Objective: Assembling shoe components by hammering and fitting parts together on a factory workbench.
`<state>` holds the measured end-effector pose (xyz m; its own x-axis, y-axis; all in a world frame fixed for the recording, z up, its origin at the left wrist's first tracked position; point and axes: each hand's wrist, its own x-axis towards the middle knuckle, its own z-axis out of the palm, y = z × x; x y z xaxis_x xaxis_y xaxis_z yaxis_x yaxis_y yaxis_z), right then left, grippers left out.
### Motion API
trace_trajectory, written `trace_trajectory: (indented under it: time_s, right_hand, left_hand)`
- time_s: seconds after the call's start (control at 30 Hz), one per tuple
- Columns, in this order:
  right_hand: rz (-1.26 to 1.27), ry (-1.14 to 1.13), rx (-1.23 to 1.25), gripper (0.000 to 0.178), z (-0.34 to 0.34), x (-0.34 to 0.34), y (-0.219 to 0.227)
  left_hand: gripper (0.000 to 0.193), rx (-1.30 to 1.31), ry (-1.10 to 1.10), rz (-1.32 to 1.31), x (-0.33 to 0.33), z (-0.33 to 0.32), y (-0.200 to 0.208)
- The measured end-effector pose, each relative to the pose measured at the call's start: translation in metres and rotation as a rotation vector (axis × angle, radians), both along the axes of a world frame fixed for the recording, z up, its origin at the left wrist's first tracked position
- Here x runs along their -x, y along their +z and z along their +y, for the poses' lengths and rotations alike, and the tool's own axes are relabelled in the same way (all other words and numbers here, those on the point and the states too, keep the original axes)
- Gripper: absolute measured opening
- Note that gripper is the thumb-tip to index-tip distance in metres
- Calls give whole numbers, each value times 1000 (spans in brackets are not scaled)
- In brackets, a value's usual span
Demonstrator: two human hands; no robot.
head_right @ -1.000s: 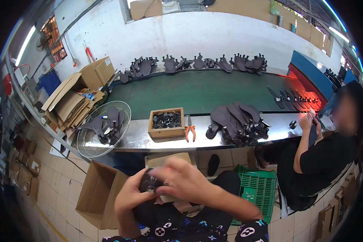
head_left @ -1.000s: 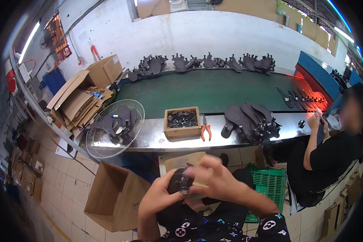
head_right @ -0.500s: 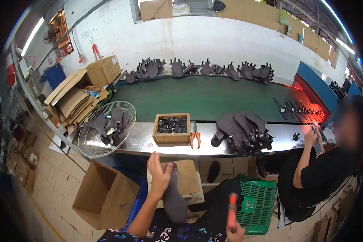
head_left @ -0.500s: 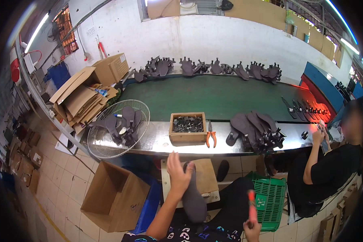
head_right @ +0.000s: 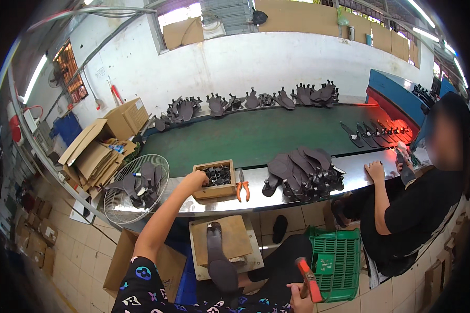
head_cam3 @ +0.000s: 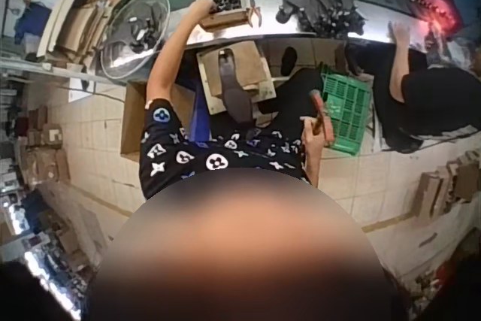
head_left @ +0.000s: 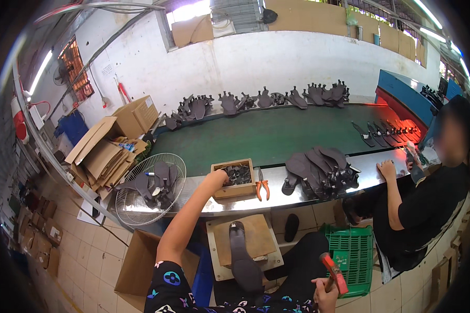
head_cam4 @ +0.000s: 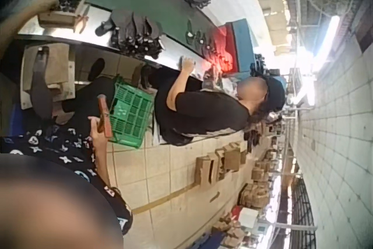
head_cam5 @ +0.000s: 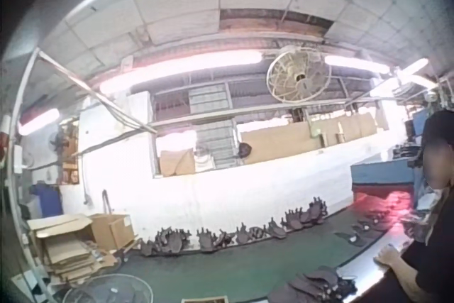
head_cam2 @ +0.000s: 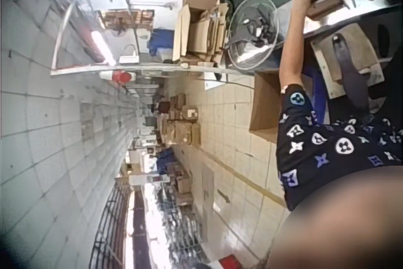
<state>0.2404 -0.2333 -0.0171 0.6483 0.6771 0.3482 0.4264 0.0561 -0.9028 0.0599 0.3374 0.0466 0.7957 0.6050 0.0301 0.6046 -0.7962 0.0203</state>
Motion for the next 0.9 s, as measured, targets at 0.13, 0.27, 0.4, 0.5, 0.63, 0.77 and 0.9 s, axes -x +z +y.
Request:
trace_trajectory:
  time_s: [0.13, 0.27, 0.4, 0.5, 0.63, 0.77, 0.9]
  right_hand:
    - [682, 145, 80, 17, 19, 5, 3]
    - [653, 205, 90, 21, 48, 8, 20]
    - [624, 259, 73, 20, 66, 7, 39]
    - [621, 292, 48, 19, 75, 2, 54]
    - [554, 319, 42, 17, 93, -8, 89]
    - [393, 424, -155, 21, 121, -6, 138]
    - [278, 422, -62, 28, 133, 11, 177]
  left_hand:
    - [13, -98, -212, -156, 10, -2, 1]
    - [12, -23, -126, -200, 9, -8, -6]
    - [14, 106, 208, -153, 4, -16, 0]
    - [18, 6, 370, -481, -2, -31, 24]
    - [22, 1081, 384, -1351, -11, -101, 69]
    - [19, 1353, 183, -1551, -11, -251, 100]
    - [15, 1610, -9, -1596, 2, -346, 131]
